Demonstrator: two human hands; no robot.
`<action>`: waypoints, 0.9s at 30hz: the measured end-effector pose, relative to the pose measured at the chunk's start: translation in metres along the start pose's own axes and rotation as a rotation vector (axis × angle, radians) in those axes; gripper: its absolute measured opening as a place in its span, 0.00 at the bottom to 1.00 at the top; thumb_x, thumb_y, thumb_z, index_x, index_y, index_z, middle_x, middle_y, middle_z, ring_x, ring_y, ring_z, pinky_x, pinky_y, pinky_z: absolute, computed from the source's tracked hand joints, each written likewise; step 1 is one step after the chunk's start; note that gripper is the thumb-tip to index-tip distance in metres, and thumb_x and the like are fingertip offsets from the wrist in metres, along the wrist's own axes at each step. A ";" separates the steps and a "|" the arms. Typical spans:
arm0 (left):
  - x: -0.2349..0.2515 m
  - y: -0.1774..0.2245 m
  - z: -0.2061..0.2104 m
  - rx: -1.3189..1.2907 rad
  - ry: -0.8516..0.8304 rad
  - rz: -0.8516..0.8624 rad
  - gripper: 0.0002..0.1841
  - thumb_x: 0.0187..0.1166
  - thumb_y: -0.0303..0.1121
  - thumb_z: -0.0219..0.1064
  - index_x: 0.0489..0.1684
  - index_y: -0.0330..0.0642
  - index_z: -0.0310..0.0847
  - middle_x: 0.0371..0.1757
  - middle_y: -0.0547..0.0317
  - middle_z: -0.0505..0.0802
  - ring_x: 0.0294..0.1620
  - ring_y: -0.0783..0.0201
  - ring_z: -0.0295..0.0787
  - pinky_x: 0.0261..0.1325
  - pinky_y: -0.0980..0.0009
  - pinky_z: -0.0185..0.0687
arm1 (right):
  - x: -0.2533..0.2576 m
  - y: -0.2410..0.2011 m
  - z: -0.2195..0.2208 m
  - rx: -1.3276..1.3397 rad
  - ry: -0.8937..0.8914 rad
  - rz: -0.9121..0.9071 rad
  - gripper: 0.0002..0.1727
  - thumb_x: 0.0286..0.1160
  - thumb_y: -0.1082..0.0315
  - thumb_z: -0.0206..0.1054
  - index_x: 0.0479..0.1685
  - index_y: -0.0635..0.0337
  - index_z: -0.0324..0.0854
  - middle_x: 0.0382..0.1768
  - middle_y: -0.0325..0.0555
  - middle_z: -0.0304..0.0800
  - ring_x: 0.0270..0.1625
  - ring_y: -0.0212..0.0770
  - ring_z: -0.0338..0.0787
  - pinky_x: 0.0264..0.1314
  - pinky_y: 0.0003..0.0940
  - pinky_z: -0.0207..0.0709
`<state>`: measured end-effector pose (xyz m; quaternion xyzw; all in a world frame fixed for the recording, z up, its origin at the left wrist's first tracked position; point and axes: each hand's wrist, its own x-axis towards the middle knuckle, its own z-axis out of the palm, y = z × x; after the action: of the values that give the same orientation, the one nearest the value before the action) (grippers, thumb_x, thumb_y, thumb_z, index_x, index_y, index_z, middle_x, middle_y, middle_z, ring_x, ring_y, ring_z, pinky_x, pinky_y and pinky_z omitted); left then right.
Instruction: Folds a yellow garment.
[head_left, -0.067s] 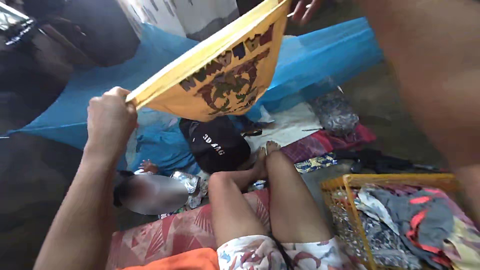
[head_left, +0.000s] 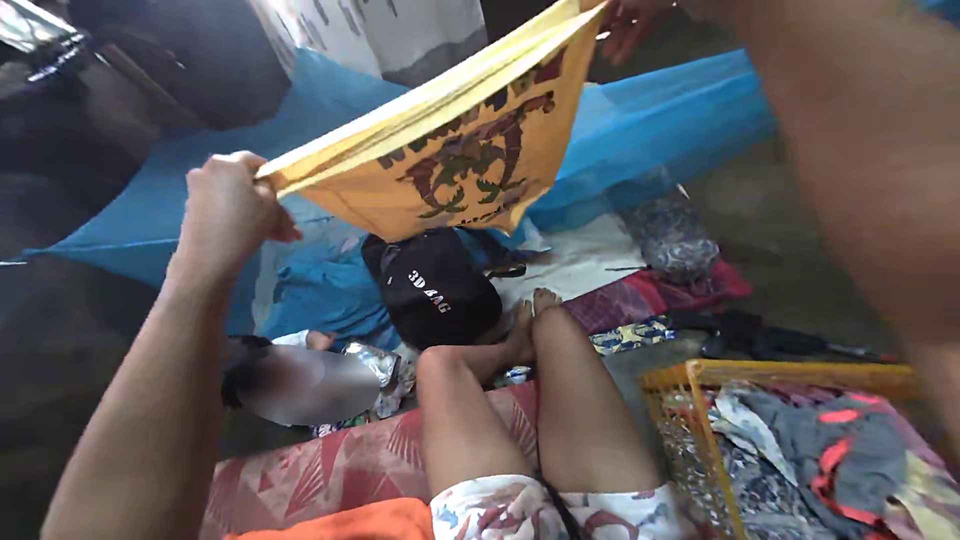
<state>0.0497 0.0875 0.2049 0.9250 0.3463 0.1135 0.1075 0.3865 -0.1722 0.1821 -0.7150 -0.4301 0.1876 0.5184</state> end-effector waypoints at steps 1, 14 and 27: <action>0.006 0.001 -0.005 -0.138 -0.010 0.013 0.15 0.91 0.27 0.50 0.65 0.28 0.77 0.39 0.44 0.90 0.30 0.60 0.91 0.43 0.61 0.90 | -0.017 -0.026 0.023 -0.138 0.172 0.129 0.11 0.87 0.73 0.57 0.36 0.68 0.80 0.16 0.34 0.78 0.15 0.20 0.79 0.22 0.14 0.75; 0.057 0.016 -0.026 -1.144 0.184 0.093 0.07 0.90 0.29 0.55 0.54 0.37 0.74 0.43 0.61 0.89 0.43 0.69 0.92 0.52 0.73 0.89 | -0.067 -0.045 0.042 -0.272 -0.201 0.122 0.23 0.69 0.92 0.55 0.57 0.63 0.84 0.35 0.40 0.88 0.29 0.27 0.85 0.36 0.23 0.82; 0.150 -0.022 -0.057 -0.448 0.051 0.455 0.04 0.70 0.30 0.73 0.35 0.43 0.86 0.33 0.64 0.89 0.35 0.72 0.86 0.44 0.73 0.84 | -0.077 -0.037 0.054 -0.057 0.112 0.239 0.08 0.80 0.80 0.56 0.47 0.63 0.80 0.29 0.35 0.88 0.28 0.26 0.90 0.39 0.23 0.88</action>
<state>0.1303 0.2101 0.2731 0.9289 0.0996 0.2312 0.2717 0.2891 -0.1996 0.1809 -0.7849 -0.3175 0.1952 0.4949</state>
